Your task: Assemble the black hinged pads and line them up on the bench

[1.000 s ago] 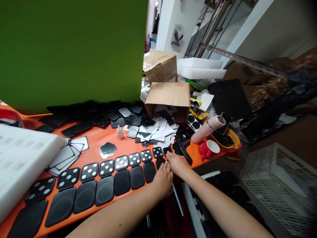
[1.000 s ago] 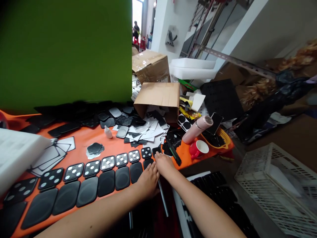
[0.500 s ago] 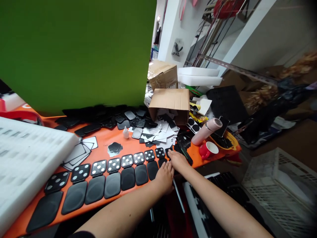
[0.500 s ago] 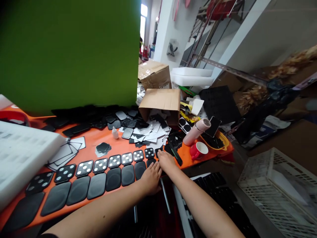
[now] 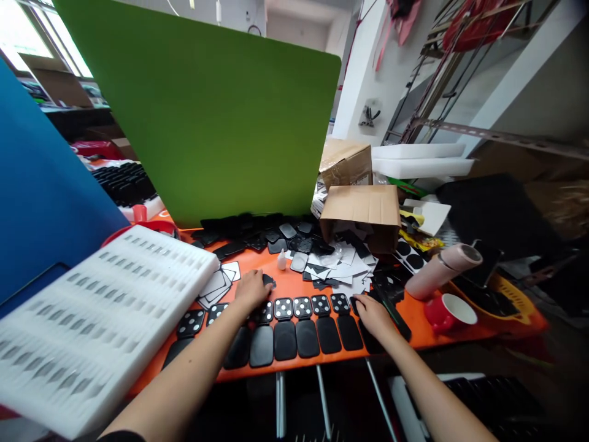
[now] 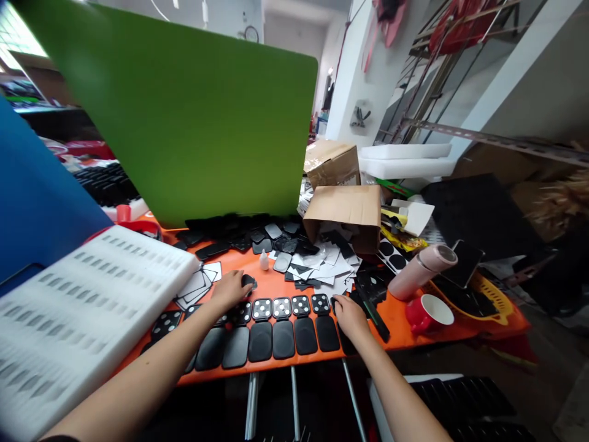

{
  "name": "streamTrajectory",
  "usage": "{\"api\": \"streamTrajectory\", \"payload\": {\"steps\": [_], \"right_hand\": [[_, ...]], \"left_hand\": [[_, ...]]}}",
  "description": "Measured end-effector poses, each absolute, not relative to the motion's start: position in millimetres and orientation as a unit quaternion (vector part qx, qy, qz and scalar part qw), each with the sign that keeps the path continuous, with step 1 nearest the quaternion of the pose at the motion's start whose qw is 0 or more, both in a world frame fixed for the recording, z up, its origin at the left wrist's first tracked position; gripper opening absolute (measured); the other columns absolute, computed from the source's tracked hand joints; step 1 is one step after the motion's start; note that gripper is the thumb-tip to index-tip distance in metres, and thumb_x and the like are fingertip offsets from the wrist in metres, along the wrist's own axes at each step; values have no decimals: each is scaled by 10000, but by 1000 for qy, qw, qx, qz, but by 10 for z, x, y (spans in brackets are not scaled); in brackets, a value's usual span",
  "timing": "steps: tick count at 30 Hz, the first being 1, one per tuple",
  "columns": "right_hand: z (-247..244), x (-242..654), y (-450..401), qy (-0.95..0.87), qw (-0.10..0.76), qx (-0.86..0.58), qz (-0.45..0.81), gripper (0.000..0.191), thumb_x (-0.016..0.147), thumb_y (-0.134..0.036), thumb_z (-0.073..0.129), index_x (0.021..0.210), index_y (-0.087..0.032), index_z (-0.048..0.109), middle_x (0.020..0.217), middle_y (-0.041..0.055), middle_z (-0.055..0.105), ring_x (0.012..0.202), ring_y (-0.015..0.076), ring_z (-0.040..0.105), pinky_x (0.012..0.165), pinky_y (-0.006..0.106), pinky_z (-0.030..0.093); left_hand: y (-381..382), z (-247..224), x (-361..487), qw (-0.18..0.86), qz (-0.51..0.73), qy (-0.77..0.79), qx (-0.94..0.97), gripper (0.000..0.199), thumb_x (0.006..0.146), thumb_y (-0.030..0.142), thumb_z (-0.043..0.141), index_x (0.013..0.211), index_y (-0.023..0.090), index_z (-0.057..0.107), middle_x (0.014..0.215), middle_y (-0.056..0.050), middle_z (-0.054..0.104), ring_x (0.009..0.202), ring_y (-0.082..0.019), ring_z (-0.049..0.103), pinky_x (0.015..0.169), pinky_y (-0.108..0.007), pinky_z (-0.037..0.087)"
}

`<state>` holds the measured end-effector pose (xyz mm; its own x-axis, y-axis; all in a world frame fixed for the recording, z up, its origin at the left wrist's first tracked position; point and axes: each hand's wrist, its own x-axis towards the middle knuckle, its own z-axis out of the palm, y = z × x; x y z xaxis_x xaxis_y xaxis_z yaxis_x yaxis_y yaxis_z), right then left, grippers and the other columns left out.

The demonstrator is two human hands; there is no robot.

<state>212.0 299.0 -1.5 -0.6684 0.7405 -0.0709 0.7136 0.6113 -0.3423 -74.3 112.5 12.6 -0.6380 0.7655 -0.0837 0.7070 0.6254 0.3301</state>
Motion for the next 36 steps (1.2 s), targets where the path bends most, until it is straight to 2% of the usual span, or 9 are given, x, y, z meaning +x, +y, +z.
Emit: {"api": "streamTrajectory", "payload": {"steps": [3,7,14,18,22,25,29,33,36], "right_hand": [[2,2103,2813,-886,113,-397,212,366,832,-260,308,1072,-180,572,1137,49,556,1041,167,503,893,262,379],[-4,2170,2562,-866,169,-389,263,340,827,-303,330,1022,-207,591,1108,46,569,1028,185,507,891,291,391],[-37,2245,2261,-809,205,-420,356,319,807,-371,373,968,-228,608,1060,63,595,1011,216,527,880,334,410],[-2,1978,2073,-753,190,-399,487,320,806,-382,401,985,-204,598,973,69,637,946,204,570,845,314,434],[162,1511,1927,-726,144,-332,585,316,801,-383,427,991,-188,587,910,59,650,850,182,598,782,292,454],[286,1230,1896,-744,118,-294,588,293,790,-407,447,929,-195,594,846,32,640,752,161,590,695,274,455],[353,1119,1915,-774,91,-281,560,241,725,-405,544,710,-166,575,632,-13,561,587,117,514,560,228,407],[347,1203,1916,-712,90,-313,622,268,706,-436,549,707,-170,520,569,-37,480,509,95,460,452,199,368],[332,1336,1921,-657,75,-317,680,298,673,-454,582,699,-178,473,568,-36,486,510,100,471,457,208,393]], "left_hand": [[1119,31,-982,133,151,905,376,433,620,391,610,980,161,543,1138,-143,506,1056,-314,444,825,-361,360],[1173,-45,-1078,155,211,897,356,437,529,302,691,925,196,540,1119,-105,526,1068,-298,443,837,-335,347],[998,44,-1251,244,365,862,254,263,692,298,546,911,170,476,810,-64,632,721,-211,606,608,-282,433],[801,195,-1071,324,448,796,246,324,689,410,555,877,152,502,793,-45,638,684,-163,608,567,-230,440],[693,297,-700,407,478,732,265,449,627,503,601,883,137,554,699,-20,621,543,-128,558,472,-207,395],[673,344,-442,448,482,701,274,444,623,497,617,873,132,578,625,-4,591,490,-113,514,433,-197,352],[662,428,-237,470,488,682,275,388,631,457,633,844,135,589,634,1,570,506,-95,482,436,-180,334],[638,467,-155,507,490,648,288,399,652,410,628,962,162,586,724,-10,596,599,-109,521,515,-191,384],[635,401,-108,515,478,635,322,396,702,397,577,1016,157,554,738,-13,595,613,-108,529,552,-202,399]]}}
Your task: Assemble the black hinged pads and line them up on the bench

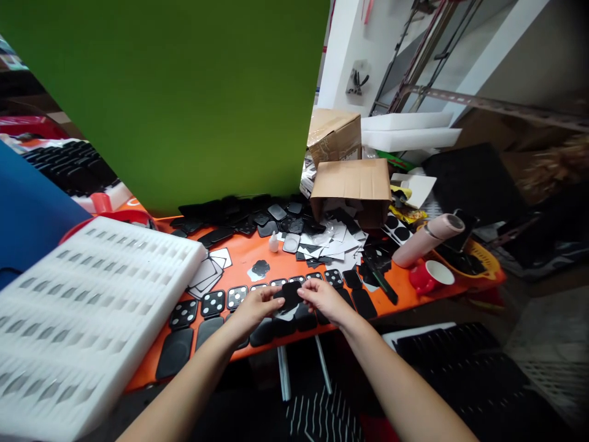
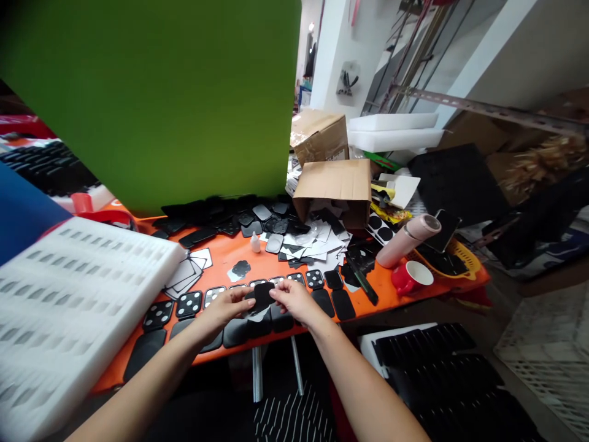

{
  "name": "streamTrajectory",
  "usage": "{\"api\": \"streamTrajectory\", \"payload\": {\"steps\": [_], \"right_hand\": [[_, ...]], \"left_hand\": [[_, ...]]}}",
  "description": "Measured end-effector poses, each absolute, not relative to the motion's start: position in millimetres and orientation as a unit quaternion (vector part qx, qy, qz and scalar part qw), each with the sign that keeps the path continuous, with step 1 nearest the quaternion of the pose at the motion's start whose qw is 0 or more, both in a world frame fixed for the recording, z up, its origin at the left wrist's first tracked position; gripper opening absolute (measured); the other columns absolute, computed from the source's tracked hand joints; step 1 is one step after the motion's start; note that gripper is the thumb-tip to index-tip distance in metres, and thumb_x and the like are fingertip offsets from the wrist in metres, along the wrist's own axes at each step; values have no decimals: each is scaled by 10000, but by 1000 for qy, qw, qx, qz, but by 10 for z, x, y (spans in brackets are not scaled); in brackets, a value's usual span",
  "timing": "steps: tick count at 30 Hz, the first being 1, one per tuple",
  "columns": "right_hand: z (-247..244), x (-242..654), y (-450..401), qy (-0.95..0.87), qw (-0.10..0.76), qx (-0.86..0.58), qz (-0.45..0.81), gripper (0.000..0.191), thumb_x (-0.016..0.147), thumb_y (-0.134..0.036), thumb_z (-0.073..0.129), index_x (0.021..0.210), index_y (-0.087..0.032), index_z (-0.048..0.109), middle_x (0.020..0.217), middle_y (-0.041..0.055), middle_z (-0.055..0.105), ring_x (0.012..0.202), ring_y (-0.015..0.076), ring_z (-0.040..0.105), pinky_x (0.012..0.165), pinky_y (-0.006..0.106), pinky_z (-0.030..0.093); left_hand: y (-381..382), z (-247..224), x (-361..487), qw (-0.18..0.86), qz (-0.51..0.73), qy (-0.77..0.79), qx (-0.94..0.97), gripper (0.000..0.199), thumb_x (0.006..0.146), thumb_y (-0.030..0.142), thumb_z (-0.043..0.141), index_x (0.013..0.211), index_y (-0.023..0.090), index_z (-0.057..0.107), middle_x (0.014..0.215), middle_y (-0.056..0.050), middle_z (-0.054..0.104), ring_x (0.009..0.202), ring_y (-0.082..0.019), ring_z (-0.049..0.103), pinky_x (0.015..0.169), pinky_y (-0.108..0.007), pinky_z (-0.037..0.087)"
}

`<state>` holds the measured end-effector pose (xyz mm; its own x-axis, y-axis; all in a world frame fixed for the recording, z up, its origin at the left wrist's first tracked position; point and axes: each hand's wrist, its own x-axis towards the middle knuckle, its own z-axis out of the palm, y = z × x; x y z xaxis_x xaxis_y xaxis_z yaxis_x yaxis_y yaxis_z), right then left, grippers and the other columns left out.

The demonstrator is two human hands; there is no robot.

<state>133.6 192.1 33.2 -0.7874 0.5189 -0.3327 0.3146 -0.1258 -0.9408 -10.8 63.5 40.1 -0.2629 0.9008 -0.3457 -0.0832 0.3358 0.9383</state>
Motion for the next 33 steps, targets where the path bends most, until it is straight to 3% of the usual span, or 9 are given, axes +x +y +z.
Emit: {"api": "streamTrajectory", "payload": {"steps": [4,7,11,14,17,25,33], "right_hand": [[300,1676,2157,-658,94,-324,673,297,686,-455,569,698,-183,448,607,-26,501,541,104,481,523,230,416],[259,1981,2540,-724,164,-372,557,275,749,-462,472,736,-187,458,657,-26,470,593,105,467,556,220,399],[125,2141,3002,-787,132,-386,463,279,756,-443,442,666,-179,452,611,-37,450,565,101,430,539,210,353],[-41,2055,3178,-813,84,-367,444,279,721,-413,489,590,-169,458,547,-44,444,522,95,403,517,203,327],[-205,1950,3272,-834,48,-355,419,262,717,-381,493,574,-162,476,519,-48,438,506,91,390,504,196,310],[-370,1928,3377,-864,19,-360,352,230,749,-355,467,633,-165,522,550,-34,484,540,99,423,506,188,281],[-321,1882,3357,-872,-4,-375,313,211,760,-332,475,654,-168,554,571,-19,523,556,107,457,506,188,279]], "left_hand": [[699,233,55,509,449,639,363,371,742,410,499,963,115,540,759,-43,611,622,-128,551,557,-221,412],[822,134,300,496,413,643,412,319,745,400,472,852,115,565,748,-55,628,677,-167,575,604,-255,430],[1101,114,699,443,347,662,495,225,755,344,462,797,168,596,798,-44,642,767,-197,575,685,-285,418],[1348,125,943,404,300,671,544,172,760,290,461,799,195,599,1021,-52,613,931,-207,547,802,-290,388],[1542,84,1081,372,253,692,564,163,761,269,461,820,196,594,1254,-57,468,1032,-224,506,855,-303,377],[1586,-84,1159,320,144,718,601,190,763,212,417,840,152,580,1359,-114,308,851,-235,601,741,-347,462],[1585,-30,1138,296,89,711,632,215,763,219,405,859,150,584,1360,-116,303,795,-218,616,668,-327,482]]}}
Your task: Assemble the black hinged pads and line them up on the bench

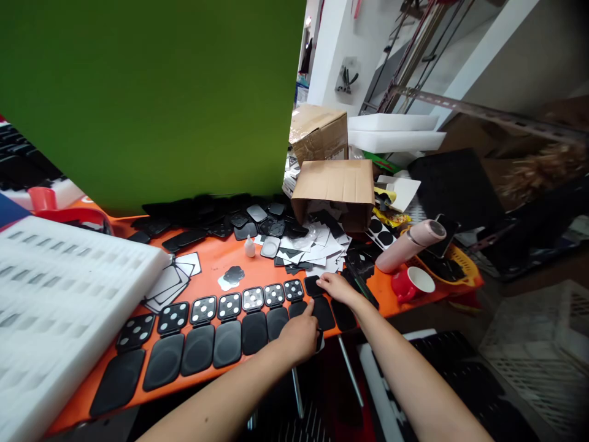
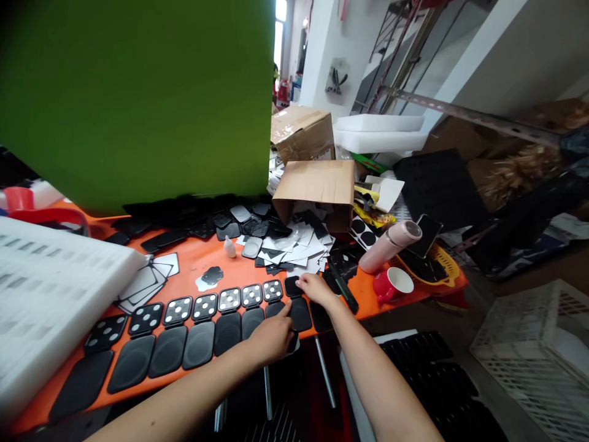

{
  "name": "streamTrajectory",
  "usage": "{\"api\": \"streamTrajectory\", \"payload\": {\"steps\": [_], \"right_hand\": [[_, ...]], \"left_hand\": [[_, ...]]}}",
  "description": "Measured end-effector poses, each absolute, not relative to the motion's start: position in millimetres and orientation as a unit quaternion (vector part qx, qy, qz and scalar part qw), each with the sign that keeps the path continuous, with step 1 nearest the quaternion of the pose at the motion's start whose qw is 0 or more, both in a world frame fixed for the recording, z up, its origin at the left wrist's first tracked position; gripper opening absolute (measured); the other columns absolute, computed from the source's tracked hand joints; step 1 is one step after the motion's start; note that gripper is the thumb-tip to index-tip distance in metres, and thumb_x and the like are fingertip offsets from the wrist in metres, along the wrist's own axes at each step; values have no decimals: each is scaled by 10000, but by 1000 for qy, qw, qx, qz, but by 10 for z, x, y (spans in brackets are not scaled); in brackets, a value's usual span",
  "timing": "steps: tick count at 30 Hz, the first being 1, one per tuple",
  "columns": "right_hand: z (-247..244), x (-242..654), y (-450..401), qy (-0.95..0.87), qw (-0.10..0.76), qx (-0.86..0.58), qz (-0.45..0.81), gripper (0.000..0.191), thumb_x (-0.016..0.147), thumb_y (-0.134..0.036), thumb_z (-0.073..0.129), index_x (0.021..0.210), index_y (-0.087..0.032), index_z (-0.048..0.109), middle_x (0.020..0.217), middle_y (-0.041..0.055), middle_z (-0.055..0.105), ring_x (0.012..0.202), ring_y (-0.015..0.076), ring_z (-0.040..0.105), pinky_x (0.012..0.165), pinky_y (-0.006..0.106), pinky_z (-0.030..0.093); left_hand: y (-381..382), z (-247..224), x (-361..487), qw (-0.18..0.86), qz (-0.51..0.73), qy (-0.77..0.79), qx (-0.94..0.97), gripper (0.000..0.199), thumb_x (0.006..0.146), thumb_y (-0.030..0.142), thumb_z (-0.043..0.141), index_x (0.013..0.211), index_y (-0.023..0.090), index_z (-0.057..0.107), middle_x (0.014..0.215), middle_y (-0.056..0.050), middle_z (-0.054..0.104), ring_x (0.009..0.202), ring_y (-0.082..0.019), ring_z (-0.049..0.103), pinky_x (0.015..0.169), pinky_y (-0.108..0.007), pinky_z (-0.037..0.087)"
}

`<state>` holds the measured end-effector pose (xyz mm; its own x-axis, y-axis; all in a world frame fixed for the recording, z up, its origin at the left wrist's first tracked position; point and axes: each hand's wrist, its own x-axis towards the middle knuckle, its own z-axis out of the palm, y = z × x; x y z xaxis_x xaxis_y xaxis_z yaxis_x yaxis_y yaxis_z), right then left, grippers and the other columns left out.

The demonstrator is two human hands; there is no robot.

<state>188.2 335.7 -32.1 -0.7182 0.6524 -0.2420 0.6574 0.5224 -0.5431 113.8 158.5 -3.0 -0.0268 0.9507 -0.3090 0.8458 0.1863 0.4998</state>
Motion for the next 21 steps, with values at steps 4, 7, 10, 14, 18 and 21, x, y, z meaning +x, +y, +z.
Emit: {"api": "streamTrajectory", "payload": {"steps": [4,7,10,14,18,21], "right_hand": [[-270,1861,3324,877,8,382,-291,214,768,-333,478,655,-168,554,634,7,566,601,115,482,533,193,292],[-254,1850,3301,879,15,387,-277,217,768,-336,483,648,-168,549,657,18,583,617,120,494,539,195,294],[-255,1837,3294,881,23,392,-265,218,766,-337,489,640,-169,547,665,25,593,631,125,505,546,200,292],[-263,1813,3291,880,34,405,-248,221,767,-344,484,644,-173,548,698,44,610,661,144,522,554,213,293],[-255,1794,3268,876,44,423,-228,218,774,-357,476,680,-178,556,737,60,619,691,165,535,556,224,295],[-244,1792,3242,874,53,433,-213,225,786,-362,461,696,-180,557,746,63,619,690,170,541,550,230,294]], "left_hand": [[1597,-32,1141,290,75,714,633,228,759,224,409,883,146,585,1357,-127,305,793,-224,616,662,-334,487],[1600,-37,1146,289,70,716,632,230,753,222,417,887,143,587,1366,-129,288,787,-224,618,660,-332,490],[1599,-35,1145,290,70,714,634,232,754,215,412,890,143,586,1380,-120,265,800,-227,617,669,-333,492],[1596,-31,1137,294,71,709,637,240,756,210,407,900,138,585,1392,-127,235,807,-241,617,678,-352,493],[1594,-16,1132,302,68,709,634,243,749,215,423,907,137,591,1405,-129,197,793,-248,621,657,-358,497],[1591,7,1130,306,69,711,629,246,738,214,437,905,137,601,1407,-120,197,789,-254,621,644,-356,500]]}}
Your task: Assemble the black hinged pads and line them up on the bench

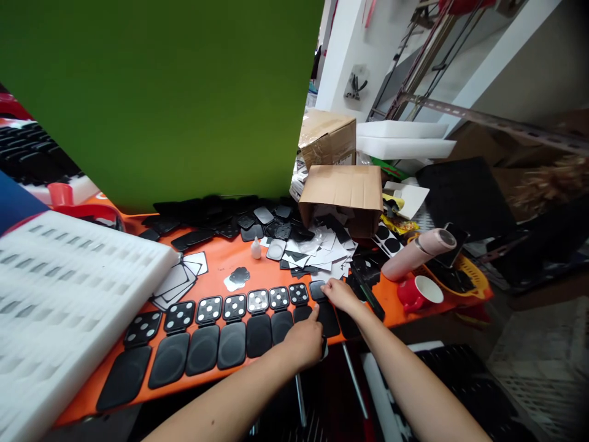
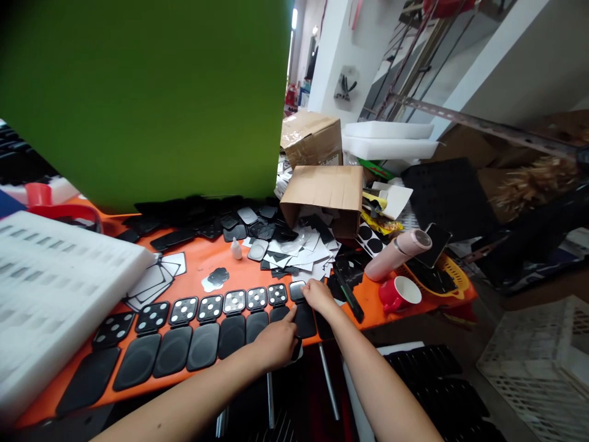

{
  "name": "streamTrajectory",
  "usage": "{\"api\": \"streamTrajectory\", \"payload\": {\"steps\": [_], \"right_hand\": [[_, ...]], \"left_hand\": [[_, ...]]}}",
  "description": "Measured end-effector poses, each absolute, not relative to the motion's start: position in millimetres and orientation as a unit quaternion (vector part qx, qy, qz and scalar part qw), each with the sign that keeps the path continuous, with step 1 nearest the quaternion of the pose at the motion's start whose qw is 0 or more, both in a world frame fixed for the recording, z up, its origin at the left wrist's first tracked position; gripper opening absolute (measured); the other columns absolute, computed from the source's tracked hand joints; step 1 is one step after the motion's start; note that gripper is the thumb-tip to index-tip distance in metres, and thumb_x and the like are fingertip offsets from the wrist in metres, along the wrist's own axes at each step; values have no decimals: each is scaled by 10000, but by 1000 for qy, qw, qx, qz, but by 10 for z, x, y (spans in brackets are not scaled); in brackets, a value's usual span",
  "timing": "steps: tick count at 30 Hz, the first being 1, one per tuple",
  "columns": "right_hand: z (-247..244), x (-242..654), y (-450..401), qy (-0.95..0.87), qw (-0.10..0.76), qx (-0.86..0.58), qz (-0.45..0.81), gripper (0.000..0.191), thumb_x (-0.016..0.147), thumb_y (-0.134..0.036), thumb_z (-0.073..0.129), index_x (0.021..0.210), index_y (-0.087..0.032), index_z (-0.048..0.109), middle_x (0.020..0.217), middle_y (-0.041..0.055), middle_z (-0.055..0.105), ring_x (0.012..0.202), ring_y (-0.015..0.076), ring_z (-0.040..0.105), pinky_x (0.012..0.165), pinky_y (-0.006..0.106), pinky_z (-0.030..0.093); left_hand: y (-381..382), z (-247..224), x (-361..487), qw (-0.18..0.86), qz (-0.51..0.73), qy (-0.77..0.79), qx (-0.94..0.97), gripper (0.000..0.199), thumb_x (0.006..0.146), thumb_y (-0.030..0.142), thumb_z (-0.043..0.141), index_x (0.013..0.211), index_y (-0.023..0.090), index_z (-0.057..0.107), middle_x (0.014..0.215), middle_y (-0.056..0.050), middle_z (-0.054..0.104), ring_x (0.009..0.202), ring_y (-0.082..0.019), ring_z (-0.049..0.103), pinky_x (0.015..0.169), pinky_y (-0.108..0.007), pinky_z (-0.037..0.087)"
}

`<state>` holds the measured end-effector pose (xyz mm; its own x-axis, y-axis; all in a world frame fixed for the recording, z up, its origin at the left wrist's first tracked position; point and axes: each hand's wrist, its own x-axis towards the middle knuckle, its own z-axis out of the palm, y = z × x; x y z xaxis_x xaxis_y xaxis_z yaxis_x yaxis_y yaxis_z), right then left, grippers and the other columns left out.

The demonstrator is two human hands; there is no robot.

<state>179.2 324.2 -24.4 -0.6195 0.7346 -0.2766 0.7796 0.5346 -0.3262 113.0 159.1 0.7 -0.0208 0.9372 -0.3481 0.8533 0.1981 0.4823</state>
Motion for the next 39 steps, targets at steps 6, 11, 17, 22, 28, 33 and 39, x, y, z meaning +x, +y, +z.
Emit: {"api": "streamTrajectory", "payload": {"steps": [6,11,17,22,28,33,39], "right_hand": [[-235,1769,3235,885,71,423,-184,230,800,-358,440,736,-177,567,778,81,625,715,188,559,574,248,322],[-138,1714,3185,894,61,421,-139,308,765,-390,493,885,-121,582,896,174,604,862,273,545,674,326,363],[-88,1878,2916,937,40,312,-153,339,790,-131,381,1052,-213,579,1135,61,557,1066,172,470,891,283,327],[-226,1988,2809,951,45,245,-186,465,756,-57,348,1155,-220,521,1269,39,448,1163,153,400,1022,360,172],[-151,1898,2846,909,1,319,-267,383,745,-97,413,1057,-228,594,1213,28,509,1127,167,442,996,326,252],[-2,2095,2714,873,-61,376,-304,352,849,-234,286,1051,-162,565,1038,81,605,934,162,559,821,294,418],[14,2242,2170,743,-47,350,-568,253,756,-413,504,767,-171,576,653,-3,580,558,114,522,486,212,391]], "left_hand": [[1588,13,1126,314,69,711,626,272,725,211,470,950,126,595,1407,-132,188,791,-263,618,648,-362,500],[1583,12,1116,317,73,707,628,278,737,210,458,965,126,593,1413,-136,166,819,-279,614,659,-379,500],[1572,22,1102,315,87,707,627,294,707,192,459,951,109,602,1395,-133,229,788,-285,619,659,-388,502],[1584,-19,1103,333,104,707,616,275,697,180,467,919,117,616,1386,-130,256,778,-265,622,672,-361,491],[1588,6,1104,348,174,714,583,185,696,179,492,816,144,628,1284,-125,417,877,-252,592,755,-329,445],[1418,8,950,358,297,725,507,186,769,287,448,827,186,593,857,-47,629,844,-199,568,727,-280,402],[1222,-133,748,448,403,701,381,342,717,474,480,633,146,528,552,15,521,549,-135,490,497,-219,328]]}}
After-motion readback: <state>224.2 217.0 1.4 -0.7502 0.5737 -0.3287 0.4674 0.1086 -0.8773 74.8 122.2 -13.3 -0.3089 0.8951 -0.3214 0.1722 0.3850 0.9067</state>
